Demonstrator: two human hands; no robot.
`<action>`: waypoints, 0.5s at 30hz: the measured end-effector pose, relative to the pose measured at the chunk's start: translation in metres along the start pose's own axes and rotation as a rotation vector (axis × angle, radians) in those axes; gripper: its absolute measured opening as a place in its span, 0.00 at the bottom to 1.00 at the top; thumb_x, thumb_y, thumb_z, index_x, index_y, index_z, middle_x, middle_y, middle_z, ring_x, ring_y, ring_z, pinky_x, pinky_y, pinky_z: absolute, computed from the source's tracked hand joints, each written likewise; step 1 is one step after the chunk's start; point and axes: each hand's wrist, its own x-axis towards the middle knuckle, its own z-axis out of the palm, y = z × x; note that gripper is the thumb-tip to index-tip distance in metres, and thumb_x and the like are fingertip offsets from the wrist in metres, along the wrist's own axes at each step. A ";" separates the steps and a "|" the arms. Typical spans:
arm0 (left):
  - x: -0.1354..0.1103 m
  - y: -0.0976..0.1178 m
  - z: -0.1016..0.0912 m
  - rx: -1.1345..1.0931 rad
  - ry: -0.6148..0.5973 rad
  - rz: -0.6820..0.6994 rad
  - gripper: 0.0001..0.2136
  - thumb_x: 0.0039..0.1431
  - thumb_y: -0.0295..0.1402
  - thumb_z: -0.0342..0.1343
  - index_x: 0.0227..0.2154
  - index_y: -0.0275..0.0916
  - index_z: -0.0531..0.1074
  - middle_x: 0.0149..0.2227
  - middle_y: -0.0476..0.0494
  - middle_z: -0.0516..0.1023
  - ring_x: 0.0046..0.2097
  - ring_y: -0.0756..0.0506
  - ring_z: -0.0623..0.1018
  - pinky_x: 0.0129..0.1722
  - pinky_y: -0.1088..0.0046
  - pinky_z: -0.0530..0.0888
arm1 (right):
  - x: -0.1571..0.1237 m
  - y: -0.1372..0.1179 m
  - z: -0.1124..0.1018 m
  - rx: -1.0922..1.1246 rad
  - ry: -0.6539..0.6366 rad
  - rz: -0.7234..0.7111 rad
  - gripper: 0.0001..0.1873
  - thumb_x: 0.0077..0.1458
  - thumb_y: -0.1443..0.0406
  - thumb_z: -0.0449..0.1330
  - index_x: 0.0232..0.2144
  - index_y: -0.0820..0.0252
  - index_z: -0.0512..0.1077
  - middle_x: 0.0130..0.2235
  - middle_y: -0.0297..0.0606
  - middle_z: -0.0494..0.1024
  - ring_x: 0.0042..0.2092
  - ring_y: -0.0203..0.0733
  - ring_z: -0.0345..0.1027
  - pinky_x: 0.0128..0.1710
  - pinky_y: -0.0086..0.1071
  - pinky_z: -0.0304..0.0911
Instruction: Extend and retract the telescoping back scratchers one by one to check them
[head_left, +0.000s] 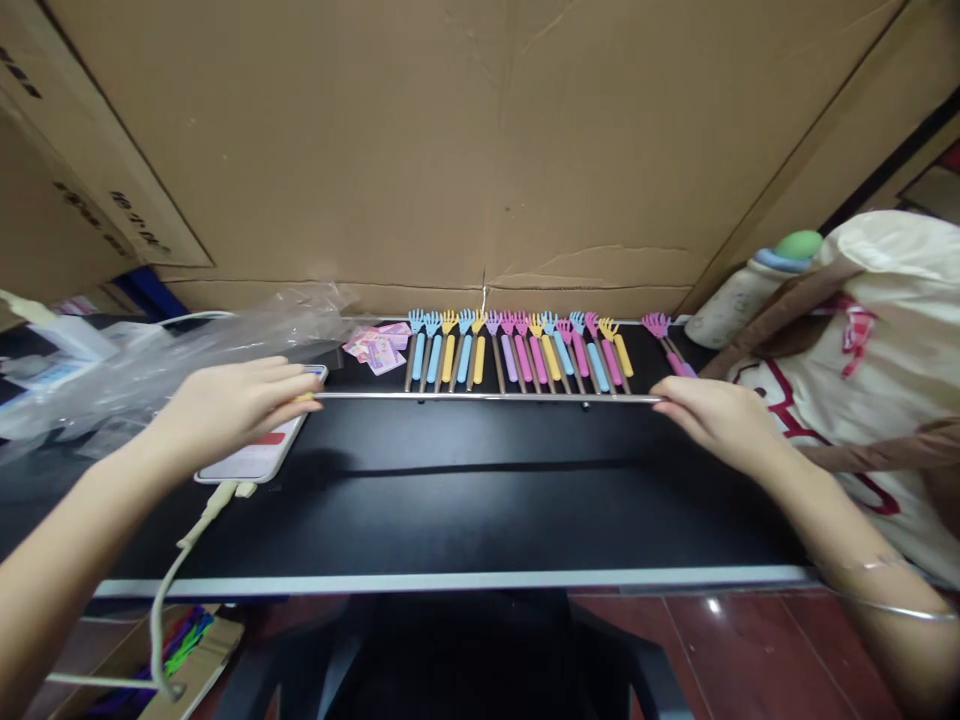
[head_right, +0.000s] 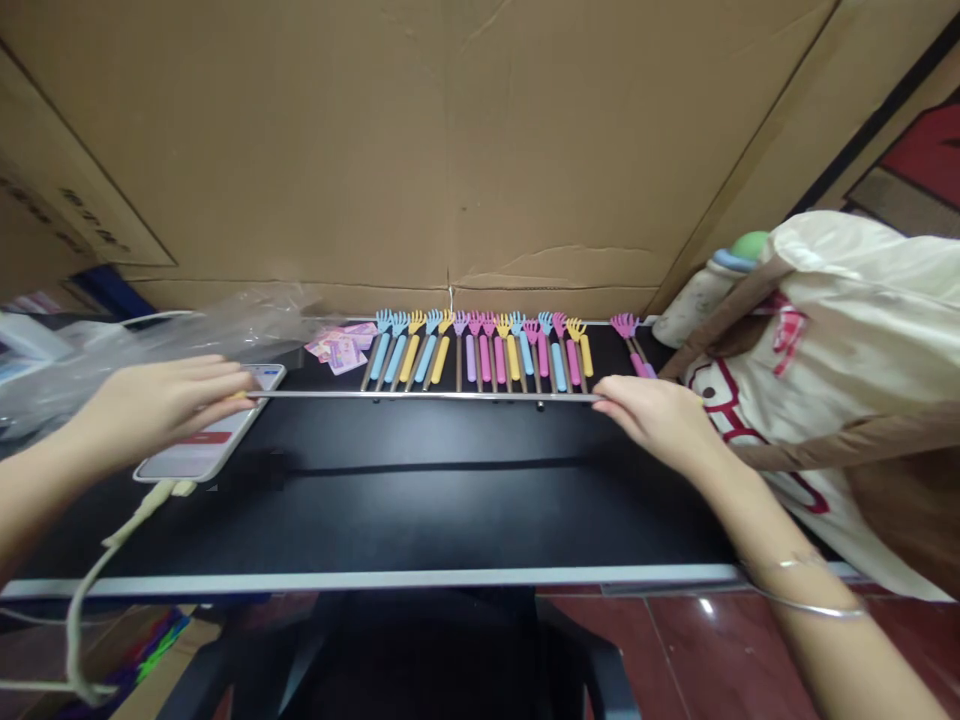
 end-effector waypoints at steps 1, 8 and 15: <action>-0.008 -0.009 -0.001 0.045 -0.043 -0.016 0.19 0.69 0.44 0.39 0.31 0.41 0.69 0.30 0.49 0.75 0.35 0.47 0.74 0.33 0.74 0.64 | -0.007 0.012 0.001 0.012 -0.025 0.024 0.18 0.67 0.58 0.45 0.34 0.59 0.70 0.33 0.40 0.77 0.34 0.39 0.71 0.32 0.28 0.56; -0.022 -0.016 -0.017 0.310 0.003 -0.008 0.14 0.69 0.38 0.41 0.34 0.40 0.69 0.30 0.48 0.73 0.37 0.46 0.71 0.31 0.73 0.62 | -0.013 0.029 -0.014 -0.069 0.034 0.083 0.29 0.66 0.49 0.39 0.32 0.58 0.72 0.31 0.44 0.76 0.33 0.43 0.68 0.31 0.32 0.56; -0.024 -0.017 -0.020 0.334 -0.034 -0.026 0.13 0.68 0.38 0.43 0.39 0.42 0.72 0.31 0.48 0.76 0.38 0.45 0.71 0.36 0.71 0.64 | -0.020 0.018 -0.022 -0.078 0.003 0.107 0.25 0.65 0.51 0.42 0.32 0.58 0.73 0.33 0.45 0.78 0.35 0.43 0.70 0.33 0.32 0.58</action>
